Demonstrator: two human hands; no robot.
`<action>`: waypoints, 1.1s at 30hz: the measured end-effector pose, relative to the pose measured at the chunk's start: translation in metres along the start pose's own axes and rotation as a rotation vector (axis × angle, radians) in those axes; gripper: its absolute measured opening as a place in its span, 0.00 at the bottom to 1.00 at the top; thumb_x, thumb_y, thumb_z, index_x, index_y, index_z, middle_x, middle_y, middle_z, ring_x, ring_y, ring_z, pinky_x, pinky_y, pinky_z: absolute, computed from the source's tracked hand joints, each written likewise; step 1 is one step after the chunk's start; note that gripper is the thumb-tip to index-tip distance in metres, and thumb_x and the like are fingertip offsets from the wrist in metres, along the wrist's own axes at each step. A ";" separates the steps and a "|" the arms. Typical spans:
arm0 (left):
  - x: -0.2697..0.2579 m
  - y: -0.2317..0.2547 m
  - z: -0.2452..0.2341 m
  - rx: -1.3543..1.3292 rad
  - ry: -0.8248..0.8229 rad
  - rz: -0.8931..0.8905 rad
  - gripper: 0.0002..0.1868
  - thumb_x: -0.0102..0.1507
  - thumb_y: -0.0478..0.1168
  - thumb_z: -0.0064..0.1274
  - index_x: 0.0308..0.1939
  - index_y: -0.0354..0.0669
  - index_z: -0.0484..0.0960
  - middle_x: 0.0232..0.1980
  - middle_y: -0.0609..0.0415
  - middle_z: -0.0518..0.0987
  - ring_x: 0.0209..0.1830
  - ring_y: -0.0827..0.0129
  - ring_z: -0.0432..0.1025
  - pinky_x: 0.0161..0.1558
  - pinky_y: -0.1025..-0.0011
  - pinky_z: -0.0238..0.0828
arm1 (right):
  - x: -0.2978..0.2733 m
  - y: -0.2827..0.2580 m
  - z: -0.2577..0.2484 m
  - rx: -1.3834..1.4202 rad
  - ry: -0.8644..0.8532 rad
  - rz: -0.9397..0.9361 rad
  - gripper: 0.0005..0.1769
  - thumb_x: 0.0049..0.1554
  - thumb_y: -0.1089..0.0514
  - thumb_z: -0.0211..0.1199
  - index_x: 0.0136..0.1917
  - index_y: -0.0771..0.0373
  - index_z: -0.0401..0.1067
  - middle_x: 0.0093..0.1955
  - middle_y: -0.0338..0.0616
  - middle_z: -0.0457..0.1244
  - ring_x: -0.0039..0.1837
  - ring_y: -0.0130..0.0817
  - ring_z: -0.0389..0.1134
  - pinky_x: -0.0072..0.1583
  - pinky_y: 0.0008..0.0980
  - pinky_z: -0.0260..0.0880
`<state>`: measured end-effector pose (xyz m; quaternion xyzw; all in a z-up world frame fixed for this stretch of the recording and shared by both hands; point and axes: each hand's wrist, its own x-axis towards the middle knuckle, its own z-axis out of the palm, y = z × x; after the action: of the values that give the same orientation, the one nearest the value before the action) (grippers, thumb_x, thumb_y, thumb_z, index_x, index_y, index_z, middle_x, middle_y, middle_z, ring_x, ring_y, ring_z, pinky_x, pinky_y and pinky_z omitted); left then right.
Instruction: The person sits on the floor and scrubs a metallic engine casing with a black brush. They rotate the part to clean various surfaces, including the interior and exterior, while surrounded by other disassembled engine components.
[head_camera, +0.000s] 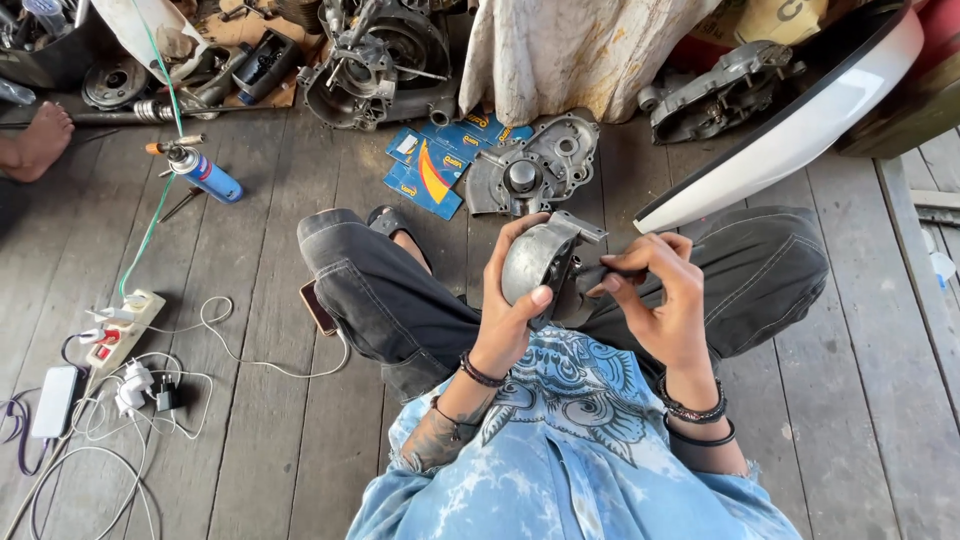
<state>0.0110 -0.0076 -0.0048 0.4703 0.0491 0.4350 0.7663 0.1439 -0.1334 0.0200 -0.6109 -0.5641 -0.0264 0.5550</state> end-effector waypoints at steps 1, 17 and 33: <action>0.001 0.003 0.000 0.001 -0.004 0.001 0.43 0.54 0.57 0.67 0.67 0.41 0.72 0.56 0.50 0.76 0.56 0.70 0.71 0.56 0.64 0.74 | 0.001 -0.002 0.001 -0.001 0.004 -0.002 0.04 0.63 0.60 0.66 0.48 0.63 0.75 0.34 0.37 0.64 0.38 0.28 0.60 0.61 0.35 0.52; 0.002 0.013 -0.003 -0.023 0.028 0.041 0.41 0.53 0.56 0.68 0.64 0.40 0.73 0.56 0.47 0.77 0.54 0.69 0.73 0.53 0.65 0.75 | -0.009 0.011 0.010 0.052 0.000 -0.011 0.05 0.60 0.60 0.68 0.44 0.63 0.75 0.34 0.36 0.64 0.36 0.28 0.60 0.62 0.33 0.54; 0.005 0.022 -0.003 0.064 0.030 0.070 0.42 0.54 0.59 0.67 0.65 0.40 0.73 0.53 0.50 0.77 0.53 0.72 0.70 0.54 0.67 0.72 | -0.014 0.001 0.012 0.110 -0.028 -0.013 0.05 0.58 0.62 0.68 0.43 0.64 0.74 0.31 0.39 0.64 0.34 0.29 0.60 0.60 0.33 0.54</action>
<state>-0.0009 0.0024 0.0116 0.4895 0.0581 0.4666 0.7344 0.1324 -0.1340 0.0050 -0.5761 -0.5763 0.0097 0.5795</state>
